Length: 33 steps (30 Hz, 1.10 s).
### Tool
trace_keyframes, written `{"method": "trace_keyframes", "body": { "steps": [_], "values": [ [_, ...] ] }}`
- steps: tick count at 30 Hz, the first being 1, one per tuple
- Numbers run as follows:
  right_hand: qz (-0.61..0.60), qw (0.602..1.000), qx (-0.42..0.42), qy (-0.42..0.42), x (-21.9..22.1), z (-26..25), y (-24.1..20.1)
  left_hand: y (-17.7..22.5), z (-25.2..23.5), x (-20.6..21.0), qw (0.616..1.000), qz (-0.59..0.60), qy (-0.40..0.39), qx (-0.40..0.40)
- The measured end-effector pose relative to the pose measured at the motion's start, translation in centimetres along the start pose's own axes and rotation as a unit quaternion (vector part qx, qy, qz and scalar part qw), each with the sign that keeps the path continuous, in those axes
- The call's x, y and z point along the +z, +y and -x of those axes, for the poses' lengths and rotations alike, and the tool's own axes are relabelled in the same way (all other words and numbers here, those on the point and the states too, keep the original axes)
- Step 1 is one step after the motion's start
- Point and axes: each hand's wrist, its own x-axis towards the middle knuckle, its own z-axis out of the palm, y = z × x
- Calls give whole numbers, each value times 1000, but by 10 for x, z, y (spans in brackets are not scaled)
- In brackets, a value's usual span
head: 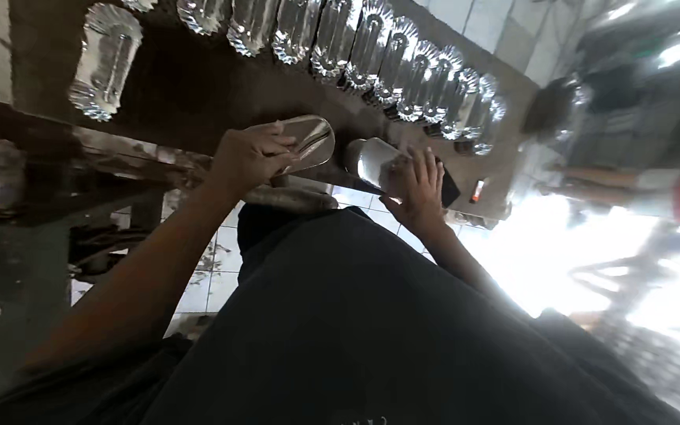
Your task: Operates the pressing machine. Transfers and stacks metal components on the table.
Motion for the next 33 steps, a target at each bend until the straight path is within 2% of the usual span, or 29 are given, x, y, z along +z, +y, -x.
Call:
{"method": "trace_keyframes", "body": {
  "steps": [2, 4, 7, 8, 9, 11, 13, 14, 16, 17, 19, 21, 24, 26, 28, 29, 31, 32, 33],
  "values": [
    [9, 999, -19, 27, 2, 2, -8, -3, 2, 3, 1000, -15, 10, 18],
    [0, 998, -54, 21, 6, -5, -7, 1, 3, 2, 999, -30, 8, 26],
    [-135, 982, -121, -59, -4, -23, 15, 11, 6, 3, 995, -88, -8, 43],
    [-205, 964, -140, -92, -13, -31, 24, 20, 11, 2, 994, -111, -4, 20],
    [-276, 940, -154, -127, -21, -39, 33, 38, 20, -1, 991, -132, 18, -30],
    [-388, 888, -148, -197, -32, -52, 50, 84, 49, -5, 977, -119, 146, -99],
    [-417, 860, -155, -249, -31, -70, 67, 122, 87, -2, 940, 77, 313, -112],
    [-415, 856, -159, -265, -32, -78, 73, 142, 106, 3, 906, 205, 350, -122],
    [-420, 847, -137, -295, -35, -86, 76, 176, 143, 25, 822, 425, 353, -139],
    [-426, 843, -124, -306, -37, -87, 75, 189, 160, 40, 796, 477, 336, -161],
    [-435, 840, -103, -308, -38, -87, 74, 205, 188, 71, 783, 506, 302, -199],
    [-438, 846, -87, -292, -37, -84, 74, 218, 203, 86, 786, 509, 297, -187],
    [-422, 869, -69, -250, -36, -74, 68, 217, 209, 69, 792, 510, 314, -115],
    [-361, 909, -80, -194, -40, -58, 57, 214, 210, 47, 797, 492, 338, -89],
    [-223, 968, -65, -91, -55, -33, 32, 209, 213, 21, 791, 481, 369, -77],
    [-149, 987, -42, -32, -63, -19, 16, 205, 216, 10, 793, 471, 379, -79],
    [-65, 995, -9, 74, -66, 2, -7, 192, 227, -1, 805, 442, 381, -104],
    [-40, 995, 11, 93, -63, 6, -14, 184, 233, 0, 811, 430, 374, -130],
    [-24, 996, 40, 77, -58, 6, -21, 175, 241, 7, 815, 423, 357, -170]
  ]
}}
